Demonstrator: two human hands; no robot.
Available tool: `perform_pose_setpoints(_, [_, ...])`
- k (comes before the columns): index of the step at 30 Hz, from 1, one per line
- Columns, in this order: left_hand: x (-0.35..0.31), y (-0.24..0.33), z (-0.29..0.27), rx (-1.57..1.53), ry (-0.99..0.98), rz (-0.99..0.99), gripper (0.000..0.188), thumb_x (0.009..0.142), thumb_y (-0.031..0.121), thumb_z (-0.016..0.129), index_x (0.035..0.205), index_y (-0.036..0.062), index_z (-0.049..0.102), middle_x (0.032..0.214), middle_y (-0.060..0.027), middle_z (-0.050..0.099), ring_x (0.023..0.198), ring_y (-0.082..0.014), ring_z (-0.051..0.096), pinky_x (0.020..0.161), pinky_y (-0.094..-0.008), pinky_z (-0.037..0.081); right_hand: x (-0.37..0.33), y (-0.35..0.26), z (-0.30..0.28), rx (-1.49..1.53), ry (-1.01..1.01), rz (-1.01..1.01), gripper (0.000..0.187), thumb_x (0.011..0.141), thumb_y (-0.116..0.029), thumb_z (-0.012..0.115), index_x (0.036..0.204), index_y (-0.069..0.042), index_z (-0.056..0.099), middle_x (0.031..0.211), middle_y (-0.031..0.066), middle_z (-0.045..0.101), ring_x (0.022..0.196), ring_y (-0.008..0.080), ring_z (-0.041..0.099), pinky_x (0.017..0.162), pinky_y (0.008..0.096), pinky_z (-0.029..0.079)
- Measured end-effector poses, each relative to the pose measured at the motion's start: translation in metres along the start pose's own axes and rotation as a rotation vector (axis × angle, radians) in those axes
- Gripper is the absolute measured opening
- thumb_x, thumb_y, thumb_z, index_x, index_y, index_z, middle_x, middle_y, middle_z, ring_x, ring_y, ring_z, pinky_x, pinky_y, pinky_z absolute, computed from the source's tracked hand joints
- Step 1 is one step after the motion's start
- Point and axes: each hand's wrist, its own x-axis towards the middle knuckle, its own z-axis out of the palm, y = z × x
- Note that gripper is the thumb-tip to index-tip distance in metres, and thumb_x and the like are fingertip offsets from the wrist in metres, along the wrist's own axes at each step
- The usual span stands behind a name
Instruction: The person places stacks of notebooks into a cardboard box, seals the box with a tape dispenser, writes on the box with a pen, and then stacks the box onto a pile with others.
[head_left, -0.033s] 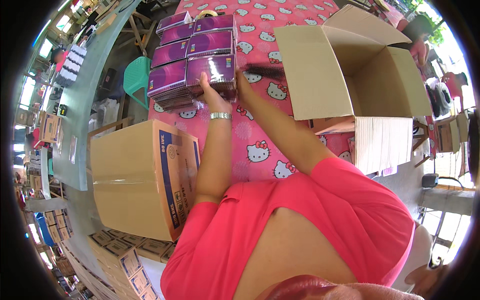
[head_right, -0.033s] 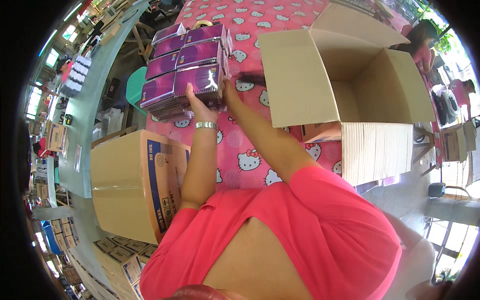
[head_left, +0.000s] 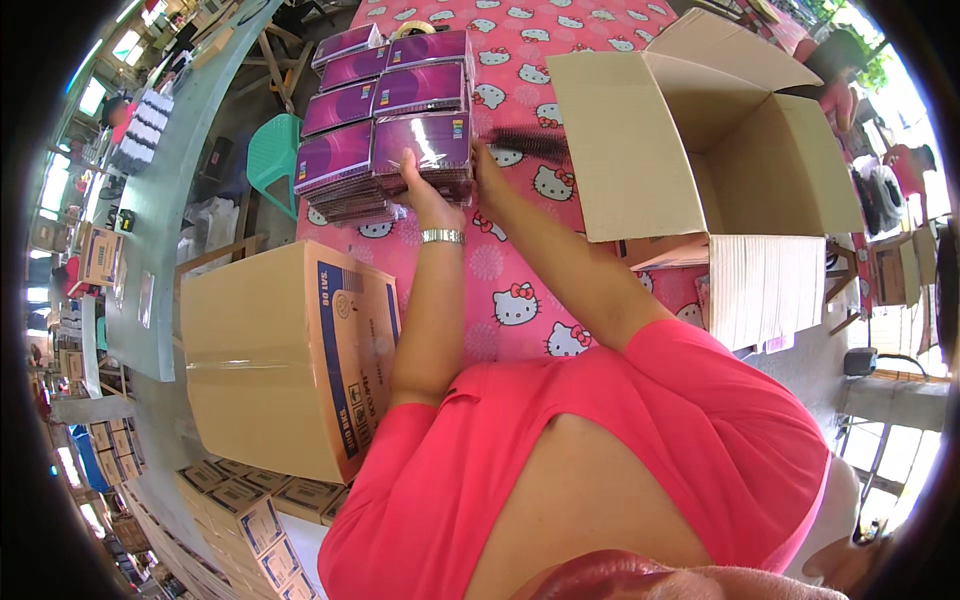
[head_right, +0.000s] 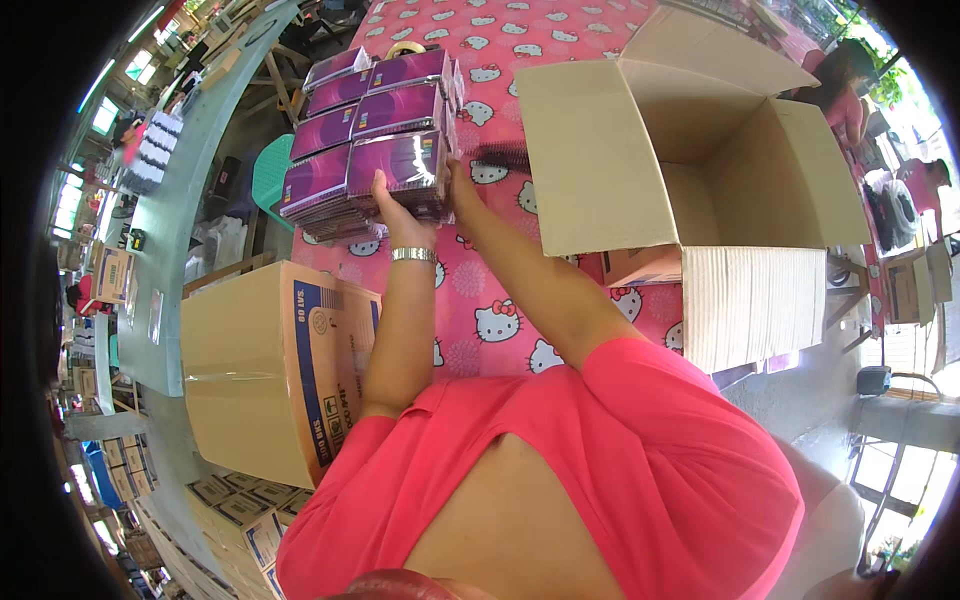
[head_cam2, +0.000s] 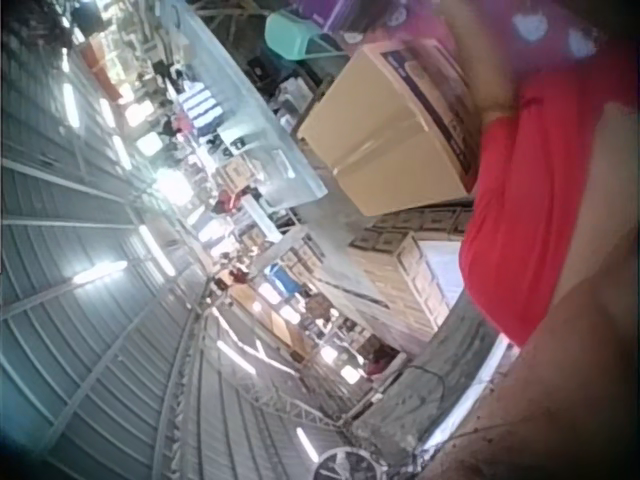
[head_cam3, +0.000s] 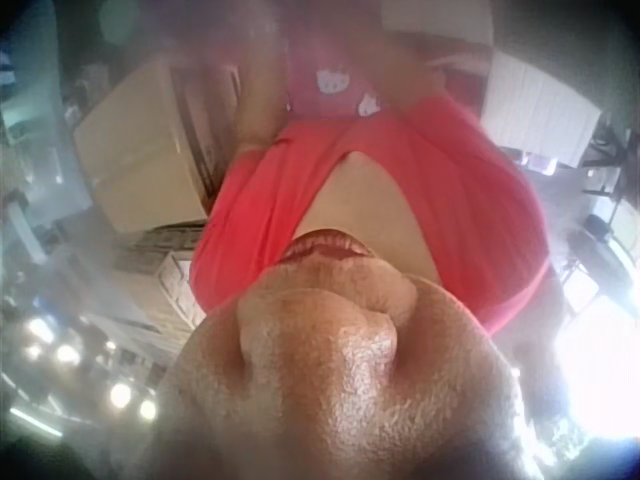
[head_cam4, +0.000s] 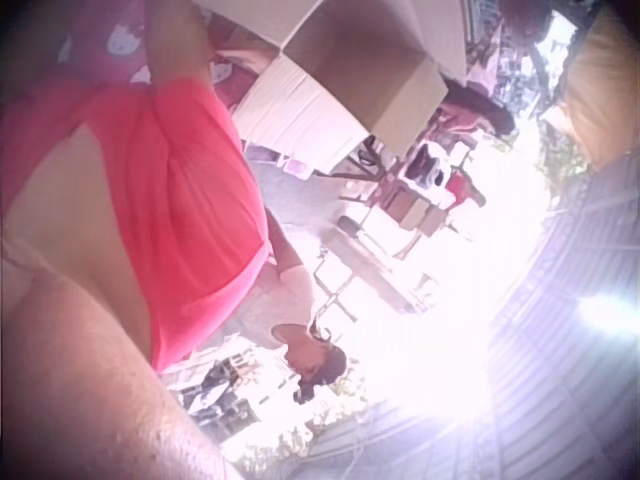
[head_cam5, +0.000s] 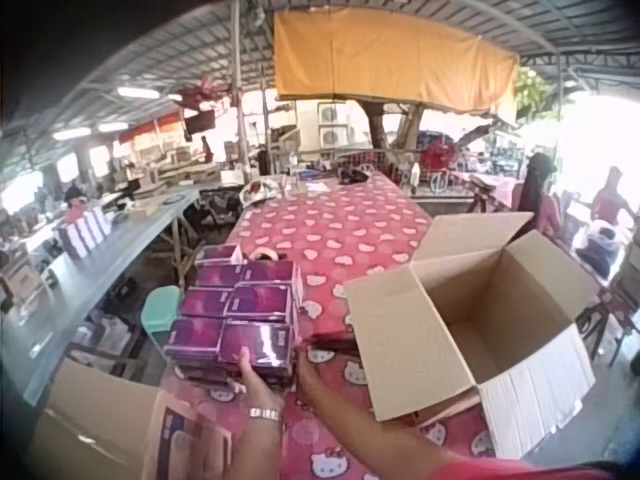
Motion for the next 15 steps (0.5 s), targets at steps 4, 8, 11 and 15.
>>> perform_pose_setpoints(4, [-0.052,0.013,-0.001,-0.03,-0.168,-0.074,0.055,0.077,0.054,0.057,0.115,0.0143,0.053,0.104,-0.007,0.061,0.087,-0.0238,0.063,0.074,-0.0399,0.052,-0.034,-0.017,-0.006,0.161,0.282,0.002,0.057,0.088,-0.052,0.044,0.118,-0.004,0.052,0.105,0.0143,0.06,0.096,0.0234,0.058,0.084,0.0372,0.046])
perform_pose_setpoints(8, [-0.095,0.028,-0.04,-0.25,-0.223,0.007,0.067,0.082,0.051,0.051,0.136,0.0121,0.039,0.138,-0.009,0.043,0.128,-0.0319,0.038,0.105,-0.0516,0.031,-0.092,-0.012,-0.02,-0.059,0.371,-0.174,0.043,0.083,-0.039,0.062,0.097,-0.002,0.047,0.098,0.0106,0.058,0.089,0.0199,0.059,0.078,0.0291,0.048])
perform_pose_setpoints(11, [-0.113,0.055,-0.058,-0.536,-0.6,-0.174,0.065,0.089,0.048,0.045,0.14,0.0096,0.031,0.145,-0.0103,0.033,0.134,-0.0305,0.029,0.11,-0.0508,0.023,-0.195,-0.063,0.029,-0.322,0.307,-0.324,0.051,0.077,-0.036,0.072,0.1,0.0,0.044,0.096,0.0107,0.055,0.086,0.0199,0.057,0.075,0.0294,0.048])
perform_pose_setpoints(15, [-0.136,0.059,-0.038,-0.732,-0.962,-0.414,0.058,0.099,0.032,0.035,0.146,0.0052,0.011,0.152,-0.0111,0.014,0.138,-0.0243,0.022,0.115,-0.0382,0.018,-0.258,-0.156,0.052,-1.012,0.205,-0.919,0.089,0.069,-0.046,0.076,0.128,0.006,0.036,0.106,0.0226,0.055,0.098,0.033,0.058,0.088,0.0381,0.045])
